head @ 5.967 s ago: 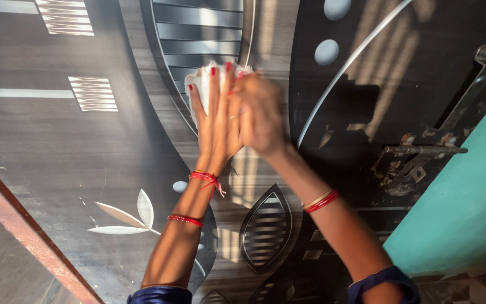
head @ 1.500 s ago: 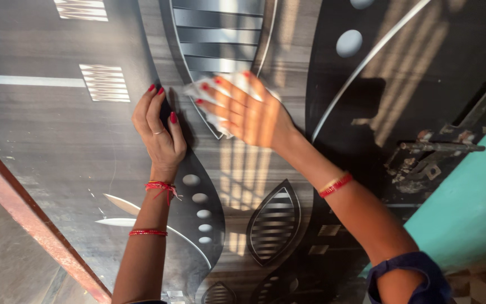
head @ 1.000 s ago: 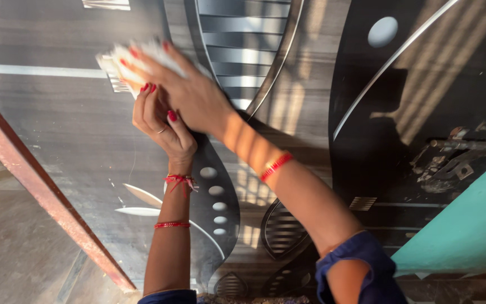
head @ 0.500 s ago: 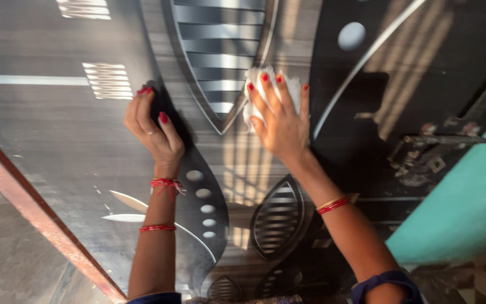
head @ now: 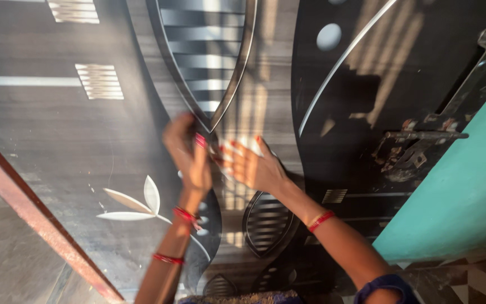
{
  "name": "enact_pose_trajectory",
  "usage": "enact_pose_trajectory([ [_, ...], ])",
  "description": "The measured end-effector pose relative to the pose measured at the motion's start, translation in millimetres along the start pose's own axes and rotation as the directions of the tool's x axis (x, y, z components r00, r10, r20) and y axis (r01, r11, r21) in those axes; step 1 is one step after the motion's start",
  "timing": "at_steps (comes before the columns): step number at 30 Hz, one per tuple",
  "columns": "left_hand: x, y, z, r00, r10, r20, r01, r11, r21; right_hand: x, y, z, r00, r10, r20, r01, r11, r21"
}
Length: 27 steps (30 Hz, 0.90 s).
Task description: The person wipes the surface of a dark metal door with a white cloth, moving the cloth across the door's panels and around the handle area. The person repeatedly rubs different sections of the door, including the decorative vents and the latch mechanism.
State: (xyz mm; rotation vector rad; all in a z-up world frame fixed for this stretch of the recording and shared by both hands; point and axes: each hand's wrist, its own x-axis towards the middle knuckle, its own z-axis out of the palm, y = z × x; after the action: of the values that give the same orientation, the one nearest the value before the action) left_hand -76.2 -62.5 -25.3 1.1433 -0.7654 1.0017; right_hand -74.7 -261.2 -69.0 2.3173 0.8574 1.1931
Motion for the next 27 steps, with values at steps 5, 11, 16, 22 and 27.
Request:
enact_pose_trajectory([
  [5, -26, -6, 37, 0.972, 0.16, 0.171, -0.217, 0.888, 0.405, 59, 18, -15, 0.985, 0.132, -0.113, -0.096, 0.955, 0.281],
  [11, 22, -42, 31, 0.955, 0.176, 0.238, -0.262, 0.875, 0.407, 90, 33, -50, 0.947, 0.105, -0.303, 0.017, 0.927, 0.374],
  [16, 61, -51, -3, 0.908, 0.091, 0.408, -0.403, 0.453, 0.795, 97, 53, -81, 0.972, -0.027, -0.235, 0.083, 0.969, 0.233],
  [22, 108, -44, -52, 0.967, 0.07, 0.245, -0.251, 0.417, 0.873, 104, 56, -86, 0.922, -0.182, -0.342, 0.167, 0.983, -0.071],
  [27, 145, -46, -83, 0.992, 0.082, -0.099, 0.054, 0.434, 0.899, 101, 58, -81, 0.919, -0.162, -0.359, 0.159, 0.987, -0.037],
])
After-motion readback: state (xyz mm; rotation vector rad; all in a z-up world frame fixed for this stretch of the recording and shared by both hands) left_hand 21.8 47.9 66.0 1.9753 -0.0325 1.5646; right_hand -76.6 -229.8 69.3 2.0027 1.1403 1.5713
